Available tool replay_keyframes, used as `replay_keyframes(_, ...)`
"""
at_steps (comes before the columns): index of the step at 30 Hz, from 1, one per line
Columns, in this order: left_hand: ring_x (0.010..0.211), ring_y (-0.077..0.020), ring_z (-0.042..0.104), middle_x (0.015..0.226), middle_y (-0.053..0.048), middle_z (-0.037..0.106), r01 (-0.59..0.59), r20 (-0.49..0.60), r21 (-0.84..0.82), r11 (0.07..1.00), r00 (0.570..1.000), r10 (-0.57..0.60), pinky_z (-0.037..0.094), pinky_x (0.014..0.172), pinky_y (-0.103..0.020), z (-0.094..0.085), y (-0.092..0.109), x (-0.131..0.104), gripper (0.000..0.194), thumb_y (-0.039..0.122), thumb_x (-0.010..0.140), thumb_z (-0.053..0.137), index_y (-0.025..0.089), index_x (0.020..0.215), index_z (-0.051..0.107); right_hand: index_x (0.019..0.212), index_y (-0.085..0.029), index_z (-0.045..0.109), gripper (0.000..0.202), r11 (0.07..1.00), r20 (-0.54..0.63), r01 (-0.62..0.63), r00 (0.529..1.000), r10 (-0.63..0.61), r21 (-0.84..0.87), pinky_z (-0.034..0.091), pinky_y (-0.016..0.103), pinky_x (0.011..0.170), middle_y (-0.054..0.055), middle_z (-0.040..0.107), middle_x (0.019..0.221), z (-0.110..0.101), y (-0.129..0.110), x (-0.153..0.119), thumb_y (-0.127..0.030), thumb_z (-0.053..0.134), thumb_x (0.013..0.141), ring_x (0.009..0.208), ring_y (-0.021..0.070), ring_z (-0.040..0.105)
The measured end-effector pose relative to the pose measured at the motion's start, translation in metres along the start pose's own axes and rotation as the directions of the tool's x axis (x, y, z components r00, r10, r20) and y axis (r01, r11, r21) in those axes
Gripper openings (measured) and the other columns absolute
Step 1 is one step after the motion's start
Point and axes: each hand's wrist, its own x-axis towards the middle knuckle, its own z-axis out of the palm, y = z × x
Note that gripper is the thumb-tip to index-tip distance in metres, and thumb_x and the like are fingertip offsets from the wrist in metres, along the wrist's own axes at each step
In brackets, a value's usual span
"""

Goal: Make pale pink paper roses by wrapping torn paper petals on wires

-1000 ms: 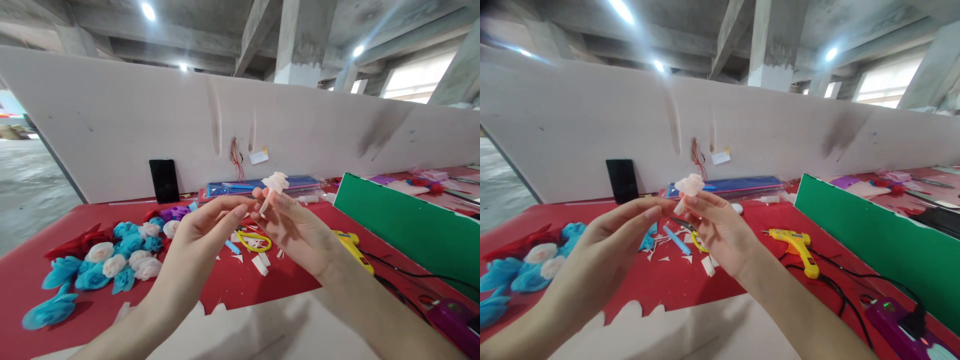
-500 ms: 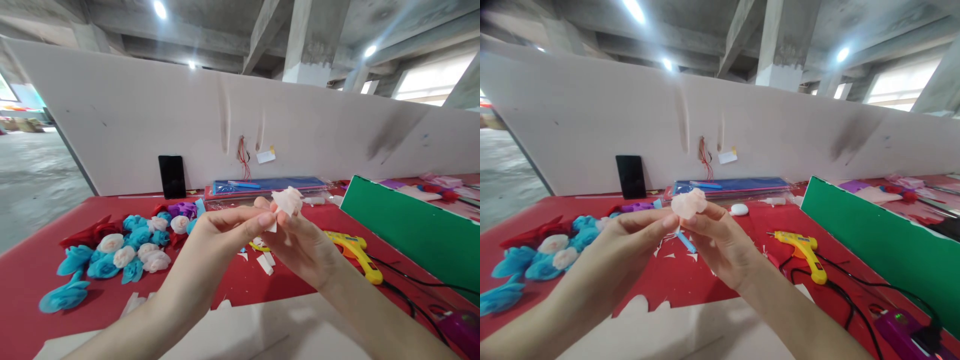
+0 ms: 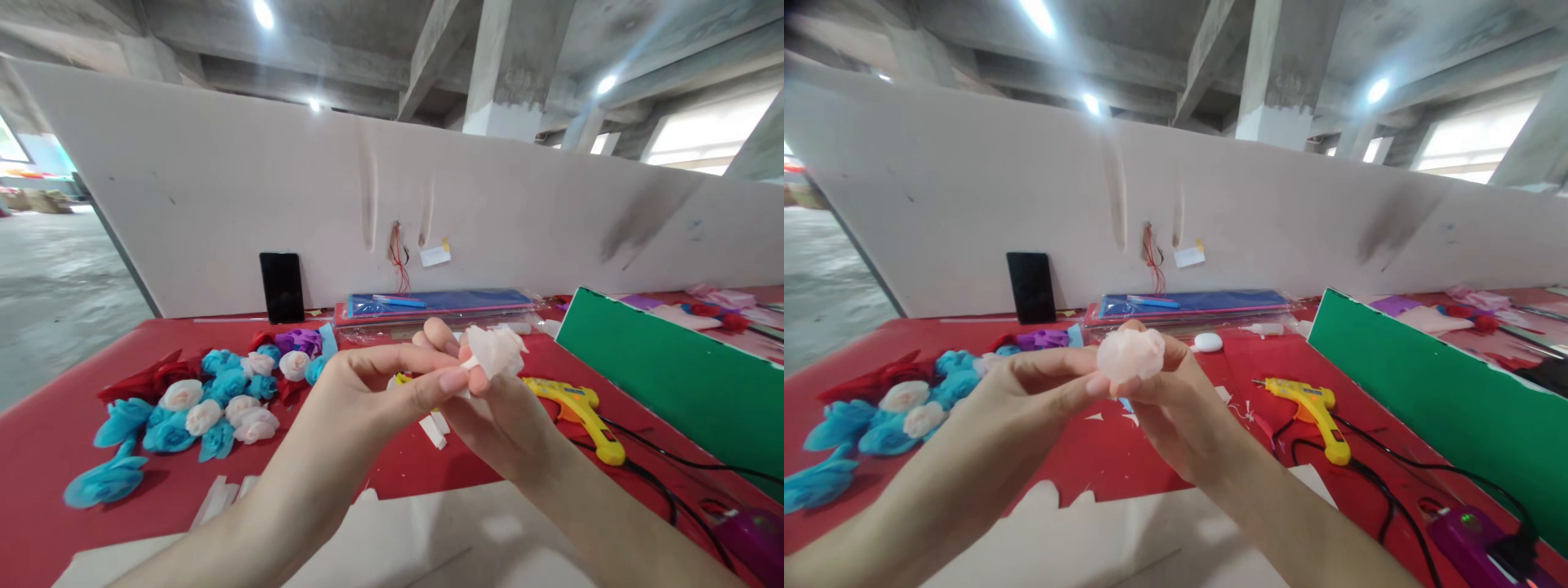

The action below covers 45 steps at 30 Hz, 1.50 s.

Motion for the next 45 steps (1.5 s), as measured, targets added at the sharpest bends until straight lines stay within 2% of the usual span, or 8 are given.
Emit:
replay_keyframes(5, 0.072, -0.0089, 0.066, 0.079, 0.007, 0.078, -0.067, -0.004, 0.104, 0.992, 0.998, 0.067, 0.049, 0.065, -0.013, 0.002, 0.004, -0.005, 0.01, 0.036, 0.079, 0.075, 0.031, 0.071, 0.079, 0.063, -0.024, 0.062, 0.027, 0.999, 0.023, 0.034, 0.999, -0.035, 0.005, 0.029, 0.025, 0.057, -0.004, 0.042, 0.066, 0.001, 0.0, 0.0, -0.033, 0.087, 0.058, 0.062, 0.0121, 0.035)
replay_keyframes(9, 0.075, -0.0115, 0.066, 0.08, 0.004, 0.077, -0.206, -0.064, 0.267, 0.941, 0.971, 0.231, 0.05, 0.071, -0.017, 0.004, 0.007, -0.011, 0.014, 0.029, 0.082, 0.07, 0.024, 0.071, 0.075, 0.056, -0.023, 0.059, 0.03, 0.995, 0.004, 0.094, 0.996, -0.094, 0.014, 0.034, 0.026, 0.061, -0.003, 0.043, 0.076, 0.004, 0.0, -0.001, -0.028, 0.088, 0.057, 0.066, 0.0119, 0.041)
replay_keyframes(12, 0.074, -0.0126, 0.065, 0.079, 0.003, 0.076, -0.27, -0.05, 0.357, 0.894, 0.95, 0.307, 0.049, 0.071, -0.018, 0.005, 0.009, -0.013, 0.015, 0.028, 0.084, 0.065, 0.022, 0.073, 0.072, 0.057, -0.025, 0.063, 0.026, 0.991, 0.031, 0.13, 0.991, -0.129, -0.022, 0.036, 0.027, 0.062, -0.003, 0.043, 0.077, 0.001, 0.001, 0.0, -0.031, 0.088, 0.057, 0.069, 0.0128, 0.043)
replay_keyframes(20, 0.067, -0.0131, 0.06, 0.069, 0.003, 0.067, -0.09, 0.023, 0.345, 0.934, 0.996, 0.087, 0.047, 0.063, -0.019, 0.001, 0.015, -0.011, 0.029, 0.044, 0.088, 0.059, 0.022, 0.07, 0.065, 0.064, -0.021, 0.064, 0.024, 0.99, 0.09, 0.098, 0.992, -0.089, -0.103, 0.037, 0.023, 0.055, -0.005, 0.04, 0.069, -0.005, -0.009, 0.003, -0.031, 0.086, 0.061, 0.06, 0.0085, 0.04)
replay_keyframes(25, 0.065, -0.0125, 0.061, 0.065, 0.003, 0.067, -0.031, 0.016, 0.297, 0.954, 0.999, 0.028, 0.048, 0.061, -0.019, 0.0, 0.014, -0.011, 0.034, 0.049, 0.086, 0.061, 0.021, 0.068, 0.067, 0.068, -0.023, 0.067, 0.021, 0.985, 0.064, 0.111, 0.993, -0.104, -0.133, 0.039, 0.023, 0.054, -0.005, 0.042, 0.069, -0.004, -0.012, 0.002, -0.029, 0.086, 0.061, 0.059, 0.0089, 0.043)
replay_keyframes(35, 0.077, -0.0085, 0.069, 0.078, 0.008, 0.078, -0.166, -0.065, 0.255, 0.952, 0.98, 0.188, 0.05, 0.067, -0.008, 0.004, 0.013, -0.01, 0.01, 0.031, 0.081, 0.072, 0.027, 0.073, 0.077, 0.059, -0.024, 0.066, 0.022, 0.989, -0.035, 0.103, 0.994, -0.108, -0.11, 0.039, 0.026, 0.062, -0.004, 0.048, 0.065, 0.002, -0.006, 0.0, -0.035, 0.085, 0.062, 0.065, 0.012, 0.044)
replay_keyframes(39, 0.068, -0.0074, 0.064, 0.077, 0.009, 0.075, -0.306, -0.066, 0.378, 0.874, 0.933, 0.355, 0.05, 0.065, -0.01, 0.004, 0.014, -0.015, 0.011, 0.022, 0.082, 0.071, 0.026, 0.072, 0.075, 0.059, -0.026, 0.067, 0.021, 0.99, -0.056, 0.106, 0.992, -0.112, -0.091, 0.038, 0.028, 0.066, -0.003, 0.05, 0.065, 0.002, -0.005, -0.002, -0.036, 0.085, 0.062, 0.066, 0.013, 0.045)
replay_keyframes(45, 0.071, -0.0109, 0.062, 0.075, 0.006, 0.072, -0.466, 0.07, 0.537, 0.703, 0.855, 0.514, 0.049, 0.076, -0.02, 0.001, 0.012, -0.013, 0.016, 0.015, 0.087, 0.063, 0.022, 0.074, 0.069, 0.06, -0.025, 0.065, 0.025, 0.99, -0.056, 0.126, 0.99, -0.129, -0.065, 0.037, 0.027, 0.064, -0.004, 0.043, 0.067, 0.004, -0.004, -0.003, -0.036, 0.088, 0.058, 0.065, 0.0125, 0.041)
